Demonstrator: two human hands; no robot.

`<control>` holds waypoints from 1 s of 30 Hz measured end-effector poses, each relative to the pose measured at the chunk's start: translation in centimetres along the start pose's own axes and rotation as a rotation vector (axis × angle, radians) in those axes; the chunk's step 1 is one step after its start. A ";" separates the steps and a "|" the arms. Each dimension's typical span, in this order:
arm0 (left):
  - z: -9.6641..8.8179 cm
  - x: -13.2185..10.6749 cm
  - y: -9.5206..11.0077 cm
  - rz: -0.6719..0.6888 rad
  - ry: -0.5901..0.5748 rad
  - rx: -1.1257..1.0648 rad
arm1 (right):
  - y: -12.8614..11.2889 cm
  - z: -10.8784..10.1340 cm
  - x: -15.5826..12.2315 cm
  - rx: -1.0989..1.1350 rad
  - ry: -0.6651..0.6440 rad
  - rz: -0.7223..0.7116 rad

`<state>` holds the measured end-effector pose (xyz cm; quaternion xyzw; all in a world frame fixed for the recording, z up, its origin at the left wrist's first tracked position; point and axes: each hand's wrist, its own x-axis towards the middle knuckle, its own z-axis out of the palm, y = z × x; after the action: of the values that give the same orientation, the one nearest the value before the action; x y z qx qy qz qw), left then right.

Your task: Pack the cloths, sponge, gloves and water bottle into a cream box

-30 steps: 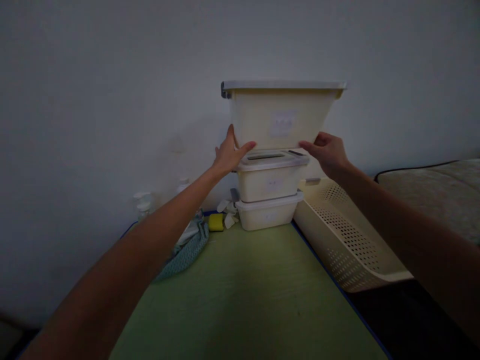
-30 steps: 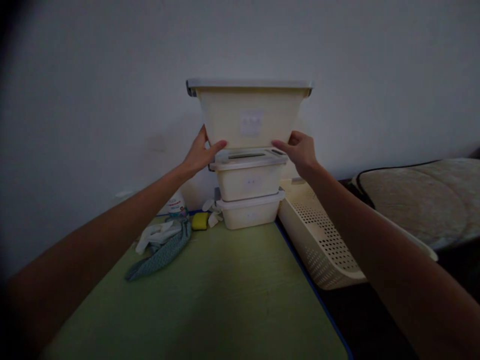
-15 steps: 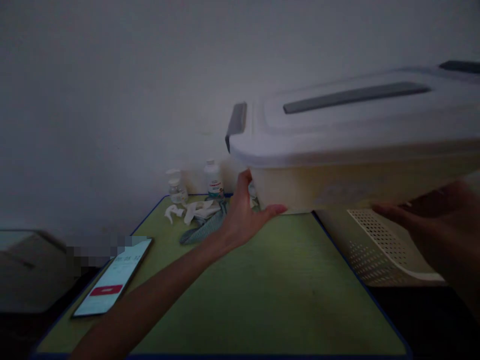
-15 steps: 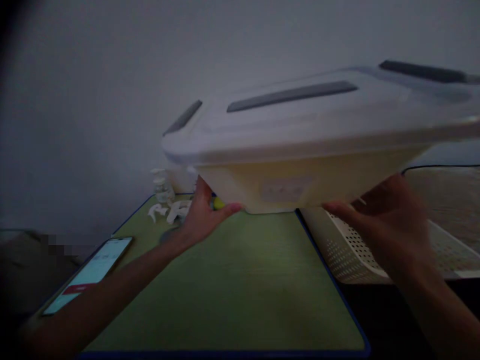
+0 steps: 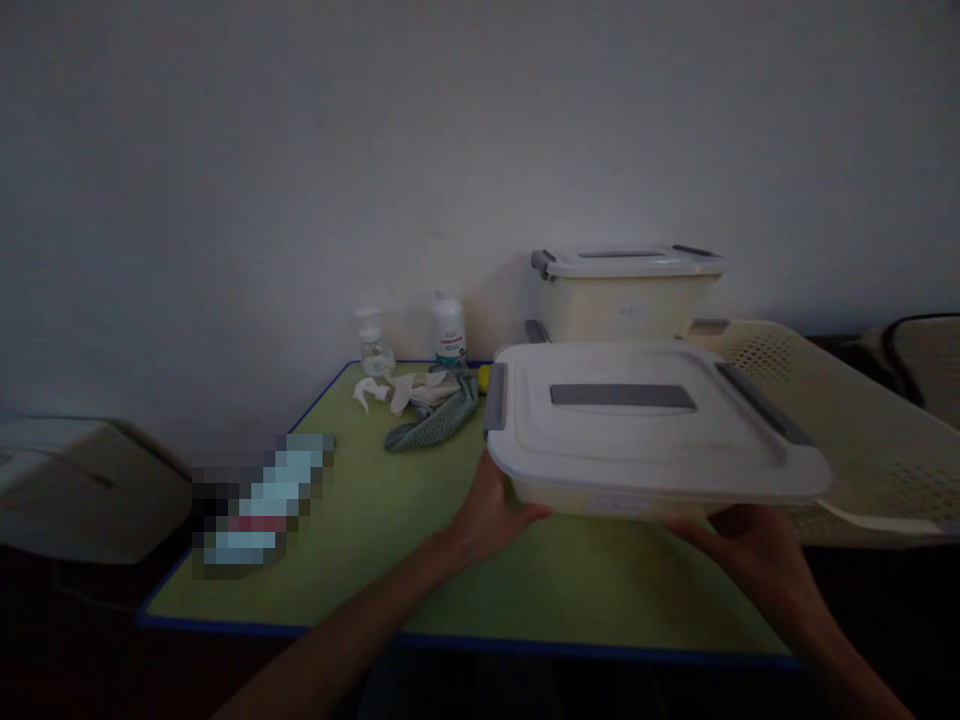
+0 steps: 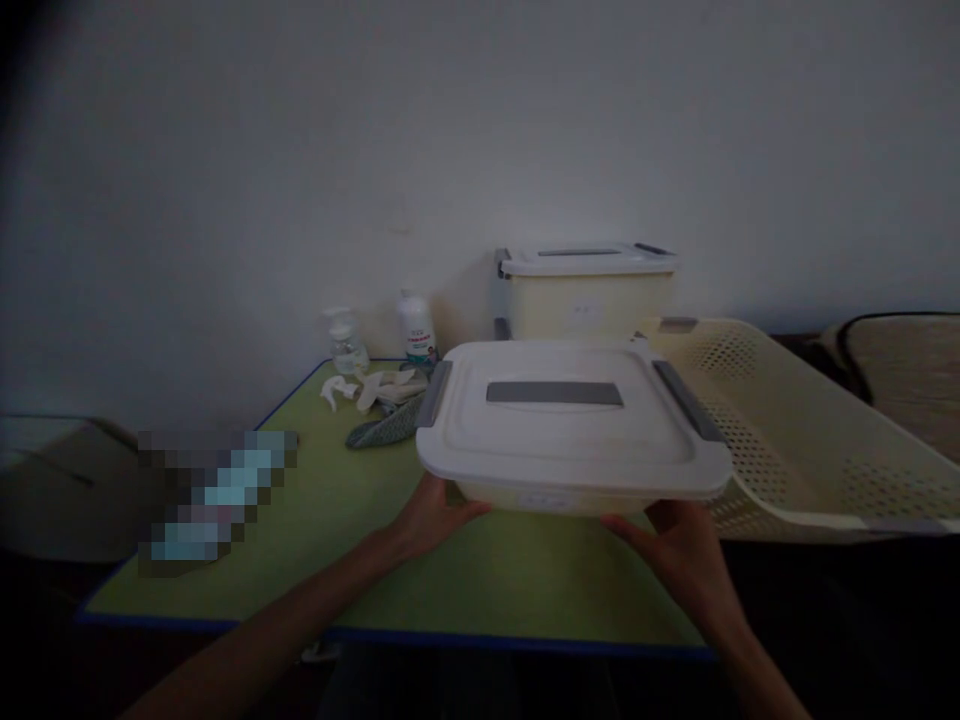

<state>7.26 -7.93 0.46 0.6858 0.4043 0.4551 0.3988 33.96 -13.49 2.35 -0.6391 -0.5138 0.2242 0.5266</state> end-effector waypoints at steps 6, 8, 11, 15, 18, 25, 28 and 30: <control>-0.1 0.1 -0.9 -0.108 -0.069 0.009 | 0.6 1.1 -1.0 -0.018 -0.059 0.177; -0.1 0.0 -1.2 -0.118 -0.074 0.007 | 0.7 1.1 -1.1 -0.047 -0.059 0.195; 0.0 -0.2 -1.5 -0.115 -0.056 0.000 | 0.9 1.2 -1.2 -0.106 -0.049 0.184; 0.0 -0.4 -1.6 -0.123 -0.054 0.004 | 1.2 1.2 -1.2 -0.167 -0.040 0.162; 0.1 -0.3 -1.4 -0.116 -0.065 0.017 | 1.3 1.3 -1.3 -0.190 -0.048 0.144; -0.4 -0.3 -1.6 -0.100 -0.095 -0.027 | 2.0 1.2 -0.7 -0.181 -0.092 0.172; -1.0 0.0 -2.0 -0.139 -0.078 -0.275 | 2.1 0.2 0.1 -0.073 -0.207 0.136; -1.4 0.6 -2.0 -0.163 -0.027 -0.370 | 1.9 -0.7 0.6 0.023 -0.190 0.078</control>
<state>5.67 -6.37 -0.82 0.5720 0.3626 0.4787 0.5587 35.56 -13.10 1.01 -0.6283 -0.5335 0.3100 0.4739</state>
